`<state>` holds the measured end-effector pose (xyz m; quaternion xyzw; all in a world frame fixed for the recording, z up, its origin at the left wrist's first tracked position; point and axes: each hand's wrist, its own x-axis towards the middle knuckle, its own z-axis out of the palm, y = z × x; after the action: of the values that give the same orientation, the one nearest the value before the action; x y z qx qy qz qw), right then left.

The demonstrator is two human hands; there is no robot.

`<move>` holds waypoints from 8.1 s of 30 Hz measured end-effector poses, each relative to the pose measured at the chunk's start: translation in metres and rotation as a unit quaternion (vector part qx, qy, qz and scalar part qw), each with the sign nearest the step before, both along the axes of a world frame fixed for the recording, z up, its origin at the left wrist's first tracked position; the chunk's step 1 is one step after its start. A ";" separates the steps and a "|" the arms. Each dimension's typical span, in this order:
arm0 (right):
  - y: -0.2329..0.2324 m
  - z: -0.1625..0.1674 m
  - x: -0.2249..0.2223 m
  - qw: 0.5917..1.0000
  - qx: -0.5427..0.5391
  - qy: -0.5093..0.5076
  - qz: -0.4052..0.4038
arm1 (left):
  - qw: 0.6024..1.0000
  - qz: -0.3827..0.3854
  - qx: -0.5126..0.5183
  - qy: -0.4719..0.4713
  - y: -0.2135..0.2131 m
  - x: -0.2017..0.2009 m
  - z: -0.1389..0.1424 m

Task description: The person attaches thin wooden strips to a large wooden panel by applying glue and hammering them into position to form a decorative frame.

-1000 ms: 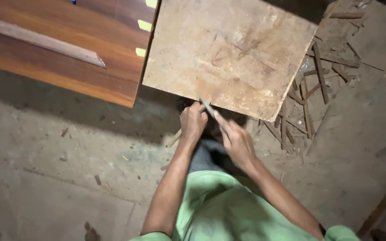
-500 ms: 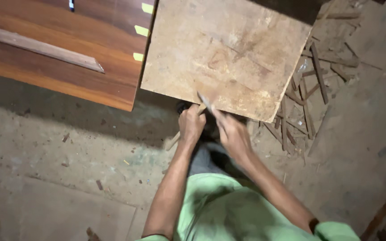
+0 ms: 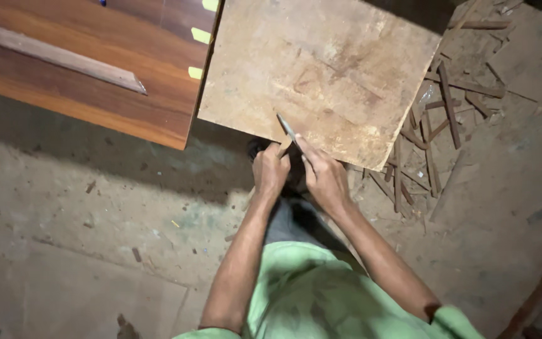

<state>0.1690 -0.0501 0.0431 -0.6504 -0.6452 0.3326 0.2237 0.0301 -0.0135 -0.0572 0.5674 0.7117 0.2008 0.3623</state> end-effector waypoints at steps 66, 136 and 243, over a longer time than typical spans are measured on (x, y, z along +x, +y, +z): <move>0.057 0.025 0.018 0.979 0.147 0.056 -0.130 | 0.995 -0.085 -0.031 -0.037 0.006 -0.046 0.095; 0.110 0.052 -0.160 0.971 0.052 0.124 -0.197 | 0.921 0.001 0.205 -0.332 0.129 -0.350 0.222; 0.143 -0.015 -0.373 0.844 0.030 -0.149 -0.514 | 0.658 -0.717 0.219 -0.067 0.454 -0.205 0.113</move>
<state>-0.2039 0.0928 0.0281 -0.9238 -0.2535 0.0495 0.2827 -0.1754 0.4407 0.0560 0.9498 -0.0067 0.0657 0.3059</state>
